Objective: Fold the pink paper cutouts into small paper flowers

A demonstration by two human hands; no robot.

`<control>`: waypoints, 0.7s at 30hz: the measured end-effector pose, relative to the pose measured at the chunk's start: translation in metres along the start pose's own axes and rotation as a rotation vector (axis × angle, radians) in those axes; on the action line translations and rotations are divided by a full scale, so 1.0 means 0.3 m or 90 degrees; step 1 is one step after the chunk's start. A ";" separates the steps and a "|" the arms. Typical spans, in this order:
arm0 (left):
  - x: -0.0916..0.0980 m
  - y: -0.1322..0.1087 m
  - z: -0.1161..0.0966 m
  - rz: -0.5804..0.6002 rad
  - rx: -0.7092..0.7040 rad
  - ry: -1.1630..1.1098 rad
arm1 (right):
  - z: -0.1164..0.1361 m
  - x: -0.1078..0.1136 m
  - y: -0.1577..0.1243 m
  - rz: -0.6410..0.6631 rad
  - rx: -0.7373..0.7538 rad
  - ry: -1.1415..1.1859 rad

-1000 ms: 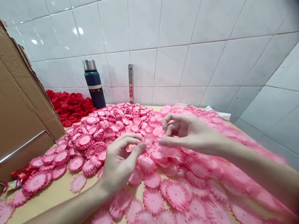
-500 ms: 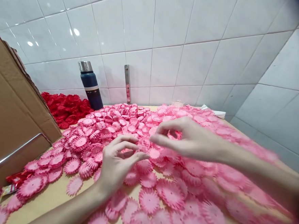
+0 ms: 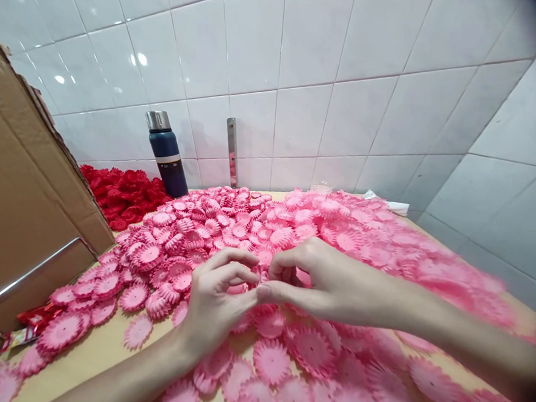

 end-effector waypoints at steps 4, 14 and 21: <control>0.003 -0.002 -0.004 0.008 -0.047 0.023 | 0.011 -0.006 -0.004 0.019 0.053 0.016; 0.002 0.002 -0.023 -0.041 0.002 0.030 | -0.037 0.078 -0.005 -0.126 0.180 -0.418; 0.010 -0.001 -0.048 -0.061 0.003 0.008 | -0.131 0.277 -0.050 -0.398 0.037 -0.529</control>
Point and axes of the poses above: each hand's wrist, its own y-axis towards the middle knuckle, its own x-axis out of the back of the hand, z = x × y, the point moved 3 cm from there along y, towards the middle knuckle, and after that the axes turned 10 degrees about y, right-handed, at the moved point
